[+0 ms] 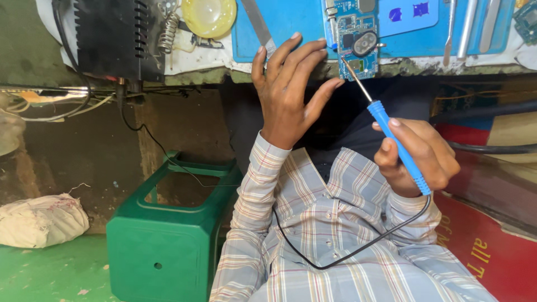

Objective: The person sits at a low repair bench and solders a phone motherboard held against the bench edge. They first clean the board with a brush, then use a soldering iron on the board's components, steadying the board with the other hand and repositioning it between soldering passes.

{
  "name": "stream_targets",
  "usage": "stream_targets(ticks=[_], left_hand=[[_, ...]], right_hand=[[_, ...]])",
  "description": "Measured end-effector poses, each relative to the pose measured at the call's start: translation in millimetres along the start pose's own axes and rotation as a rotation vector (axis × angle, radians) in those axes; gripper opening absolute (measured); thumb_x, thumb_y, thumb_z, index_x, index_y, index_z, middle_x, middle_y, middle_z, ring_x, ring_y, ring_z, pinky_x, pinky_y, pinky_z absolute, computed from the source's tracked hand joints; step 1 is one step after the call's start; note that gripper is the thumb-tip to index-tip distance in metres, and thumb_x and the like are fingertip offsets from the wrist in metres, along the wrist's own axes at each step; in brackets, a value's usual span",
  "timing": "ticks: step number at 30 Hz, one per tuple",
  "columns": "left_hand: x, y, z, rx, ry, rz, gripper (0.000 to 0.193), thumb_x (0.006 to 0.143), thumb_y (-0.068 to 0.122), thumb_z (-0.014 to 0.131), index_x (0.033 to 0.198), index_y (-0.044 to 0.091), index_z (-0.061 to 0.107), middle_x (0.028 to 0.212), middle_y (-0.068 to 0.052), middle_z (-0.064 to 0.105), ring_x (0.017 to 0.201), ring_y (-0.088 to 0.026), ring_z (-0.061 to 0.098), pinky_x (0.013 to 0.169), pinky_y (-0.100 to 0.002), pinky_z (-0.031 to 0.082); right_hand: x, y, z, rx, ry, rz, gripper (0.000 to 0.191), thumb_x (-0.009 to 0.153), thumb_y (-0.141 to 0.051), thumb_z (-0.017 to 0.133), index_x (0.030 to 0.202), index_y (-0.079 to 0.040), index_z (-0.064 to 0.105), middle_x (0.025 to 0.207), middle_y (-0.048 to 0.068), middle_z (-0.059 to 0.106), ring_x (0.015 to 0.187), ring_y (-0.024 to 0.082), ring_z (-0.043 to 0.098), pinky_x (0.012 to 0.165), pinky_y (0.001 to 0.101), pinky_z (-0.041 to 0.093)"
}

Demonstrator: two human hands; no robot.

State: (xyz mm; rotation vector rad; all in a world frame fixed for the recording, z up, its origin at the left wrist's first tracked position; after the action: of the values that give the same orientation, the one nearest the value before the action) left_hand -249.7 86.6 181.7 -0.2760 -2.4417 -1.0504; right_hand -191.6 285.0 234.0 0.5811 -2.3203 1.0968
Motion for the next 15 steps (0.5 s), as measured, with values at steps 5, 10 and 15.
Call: stream_targets(ticks=[5, 10, 15], left_hand=[[-1.9, -1.5, 0.6, -0.075, 0.032, 0.007, 0.045, 0.096, 0.032, 0.086, 0.122, 0.008, 0.058, 0.138, 0.000, 0.066, 0.144, -0.025, 0.051, 0.126, -0.043, 0.013], [-2.0, -2.0, 1.5, -0.069, 0.031, 0.014, 0.045, 0.095, 0.031, 0.086, 0.123, 0.008, 0.058, 0.137, -0.001, 0.067, 0.142, -0.025, 0.051, 0.130, -0.046, 0.013], [-1.7, -1.5, 1.2, -0.061, 0.027, 0.015, 0.044, 0.095, 0.031, 0.086, 0.122, 0.008, 0.059, 0.136, -0.001, 0.067, 0.142, -0.025, 0.052, 0.129, -0.045, 0.013]], right_hand=[[-3.9, 0.8, -1.9, -0.004, -0.006, -0.007, 0.020, 0.111, -0.013, 0.067, 0.117, 0.005, 0.067, 0.096, 0.022, 0.072, 0.083, 0.031, 0.077, 0.071, 0.0345, 0.063], [-5.5, 3.7, -3.2, -0.014, 0.002, -0.036, 0.018, 0.110, -0.011, 0.066, 0.117, 0.006, 0.067, 0.094, 0.023, 0.072, 0.082, 0.031, 0.076, 0.069, 0.0343, 0.062], [-7.2, 6.6, -3.4, 0.003, 0.003, -0.026, 0.019, 0.110, -0.012, 0.066, 0.118, 0.006, 0.067, 0.096, 0.023, 0.071, 0.083, 0.031, 0.077, 0.071, 0.0349, 0.063]])
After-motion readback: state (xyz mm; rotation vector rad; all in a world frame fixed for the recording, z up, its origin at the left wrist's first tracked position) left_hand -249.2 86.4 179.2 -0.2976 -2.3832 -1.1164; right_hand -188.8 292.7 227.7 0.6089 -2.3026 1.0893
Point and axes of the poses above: each hand's wrist, its own x-axis towards the middle knuckle, its own z-axis out of the palm, y = z × x, the point moved 4 cm from there along x, towards the middle knuckle
